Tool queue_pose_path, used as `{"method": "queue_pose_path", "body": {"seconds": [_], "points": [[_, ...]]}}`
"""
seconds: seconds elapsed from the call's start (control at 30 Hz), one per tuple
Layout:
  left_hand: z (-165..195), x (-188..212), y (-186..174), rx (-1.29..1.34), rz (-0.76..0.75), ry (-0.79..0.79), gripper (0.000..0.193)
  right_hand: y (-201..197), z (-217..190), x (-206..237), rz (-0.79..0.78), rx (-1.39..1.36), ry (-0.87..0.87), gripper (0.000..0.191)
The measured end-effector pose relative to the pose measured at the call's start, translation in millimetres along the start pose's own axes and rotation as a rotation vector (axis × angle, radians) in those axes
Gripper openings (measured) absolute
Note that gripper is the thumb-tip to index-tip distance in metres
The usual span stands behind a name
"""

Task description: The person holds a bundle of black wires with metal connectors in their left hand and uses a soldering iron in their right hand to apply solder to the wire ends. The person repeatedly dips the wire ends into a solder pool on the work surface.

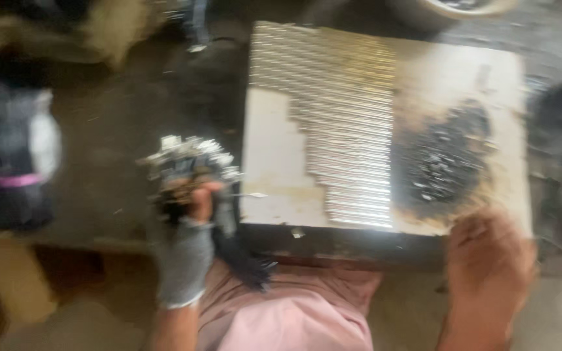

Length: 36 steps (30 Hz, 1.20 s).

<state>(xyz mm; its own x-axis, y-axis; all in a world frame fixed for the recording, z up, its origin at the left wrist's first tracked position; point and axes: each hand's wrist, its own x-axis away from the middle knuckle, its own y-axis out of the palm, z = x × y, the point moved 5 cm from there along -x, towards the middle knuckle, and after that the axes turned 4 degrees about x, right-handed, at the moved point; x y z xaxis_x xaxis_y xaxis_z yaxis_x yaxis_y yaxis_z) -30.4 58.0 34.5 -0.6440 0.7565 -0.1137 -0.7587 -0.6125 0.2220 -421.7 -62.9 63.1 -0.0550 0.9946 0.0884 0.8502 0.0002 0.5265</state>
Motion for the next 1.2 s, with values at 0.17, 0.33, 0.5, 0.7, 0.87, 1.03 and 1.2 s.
{"method": "queue_pose_path", "body": {"seconds": [0.17, 0.33, 0.5, 0.7, 0.87, 1.03, 1.2], "points": [[13.4, 5.8, 28.2, 0.258, -0.121, -0.127, 0.027, 121.3, 96.9, 78.1, -0.618, 0.487, 0.35, 0.065], [28.7, 15.4, 18.9, 0.147, -0.199, 0.121, 0.037, 182.9, 155.2, 80.3, -0.756, 0.019, 0.535, 0.096], [22.6, 32.5, 3.8, 0.007, -0.269, 0.1, 0.044, 195.9, 186.9, 89.8, -0.707, -0.205, 0.713, 0.079], [7.0, 30.9, -4.5, -0.271, -0.38, 0.196, 0.032, 205.2, 198.6, 88.4, -0.53, -0.325, 0.715, 0.057], [16.1, 23.1, -0.2, -0.129, -0.515, 0.164, 0.032, 189.5, 212.3, 89.0, -0.366, -0.311, 0.719, 0.043], [48.8, 22.9, 13.9, -0.152, -0.536, 0.312, 0.03, 180.8, 203.3, 93.9, -0.459, -0.322, 0.291, 0.027], [59.9, 33.1, 23.1, -0.088, -0.049, 0.362, 0.012, 174.0, 202.3, 91.8, -0.057, -0.174, 0.64, 0.029]]}}
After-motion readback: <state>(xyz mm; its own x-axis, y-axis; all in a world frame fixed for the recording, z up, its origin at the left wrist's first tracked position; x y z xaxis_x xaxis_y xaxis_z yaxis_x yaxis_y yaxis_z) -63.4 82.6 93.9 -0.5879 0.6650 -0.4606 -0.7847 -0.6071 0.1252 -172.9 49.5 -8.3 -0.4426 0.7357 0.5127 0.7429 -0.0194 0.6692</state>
